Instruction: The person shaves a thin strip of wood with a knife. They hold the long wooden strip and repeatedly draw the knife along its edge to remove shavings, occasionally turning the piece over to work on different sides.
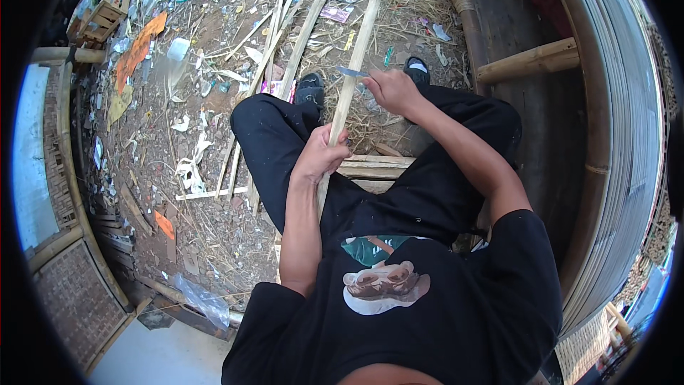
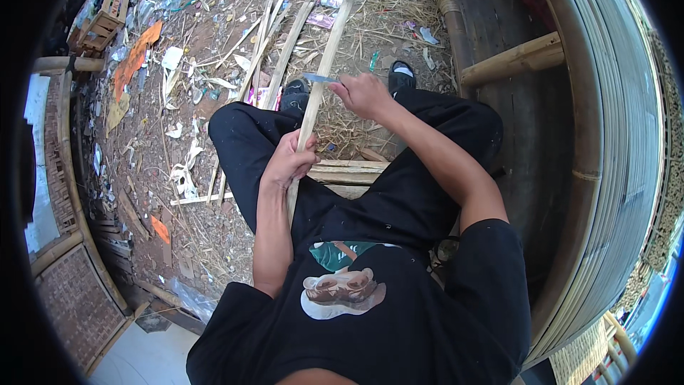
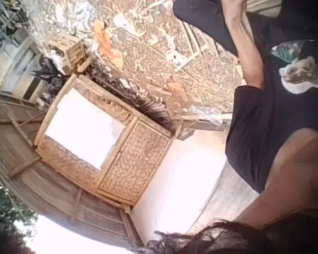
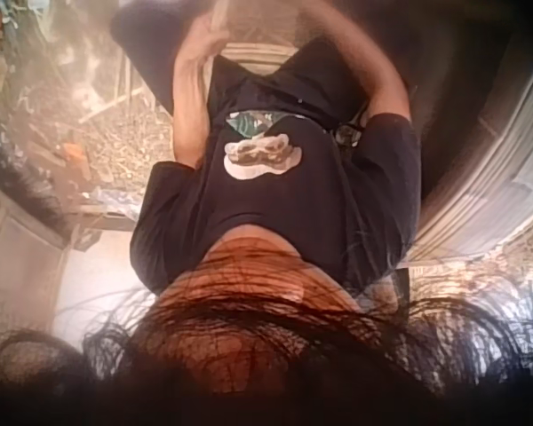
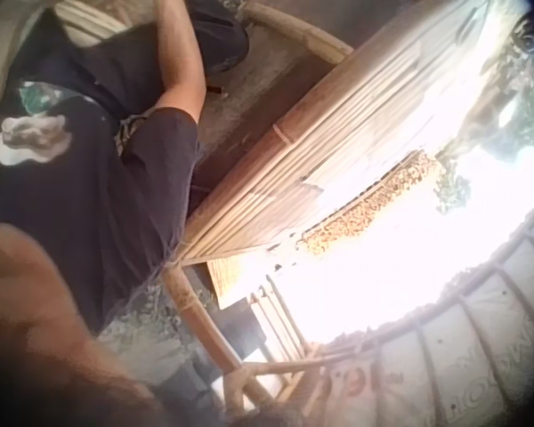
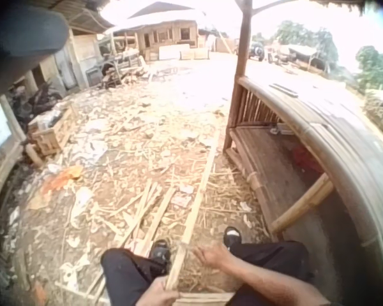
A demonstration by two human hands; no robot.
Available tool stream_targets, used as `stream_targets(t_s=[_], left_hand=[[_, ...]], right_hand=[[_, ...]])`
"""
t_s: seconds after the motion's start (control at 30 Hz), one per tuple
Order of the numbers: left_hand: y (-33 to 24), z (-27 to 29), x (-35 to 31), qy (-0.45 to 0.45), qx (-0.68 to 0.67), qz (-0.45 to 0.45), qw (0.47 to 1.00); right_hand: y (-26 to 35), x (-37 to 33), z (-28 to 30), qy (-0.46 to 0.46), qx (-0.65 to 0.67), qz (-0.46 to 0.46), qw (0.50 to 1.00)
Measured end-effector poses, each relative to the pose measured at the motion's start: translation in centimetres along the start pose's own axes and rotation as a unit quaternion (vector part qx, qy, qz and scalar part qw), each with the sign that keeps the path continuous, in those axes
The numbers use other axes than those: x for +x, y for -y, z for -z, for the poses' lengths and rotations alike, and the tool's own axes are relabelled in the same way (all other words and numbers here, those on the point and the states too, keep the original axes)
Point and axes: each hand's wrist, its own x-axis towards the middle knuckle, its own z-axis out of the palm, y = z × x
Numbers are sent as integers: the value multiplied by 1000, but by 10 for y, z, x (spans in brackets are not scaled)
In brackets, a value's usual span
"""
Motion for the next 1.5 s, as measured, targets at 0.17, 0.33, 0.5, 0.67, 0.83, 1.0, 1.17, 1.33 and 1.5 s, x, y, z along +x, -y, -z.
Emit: stream_targets(t_s=[0.17,0.33,0.5,0.67,0.83,1.0,1.17,1.33,1.5], left_hand=[[0,1,4,8,-3,-1,1000],[-7,-3,-2,5,-1,0,1000],[-7,-1,-2,22,-21,-1,1000],[1,-3,-5,5,-8,0,1000],[0,-1,1,-6,-13,-1,1000],[1,-1,4,-37,58,4,998],[5,0,5,-56,65,5,996],[4,0,2,-36,42,4,998],[7,-2,6,-60,83,1,995]], right_hand=[[20,-22,-18,-1,42,60,997],[-13,14,10,-43,19,-89,995],[17,-13,-5,26,47,2,999],[7,7,9,-4,50,-86,995],[42,-32,-16,79,45,20,996],[53,-35,-9,124,8,22,992],[38,-24,-13,94,3,-27,995],[19,-8,-4,46,71,-69,994],[49,-25,-13,125,44,7,991]])
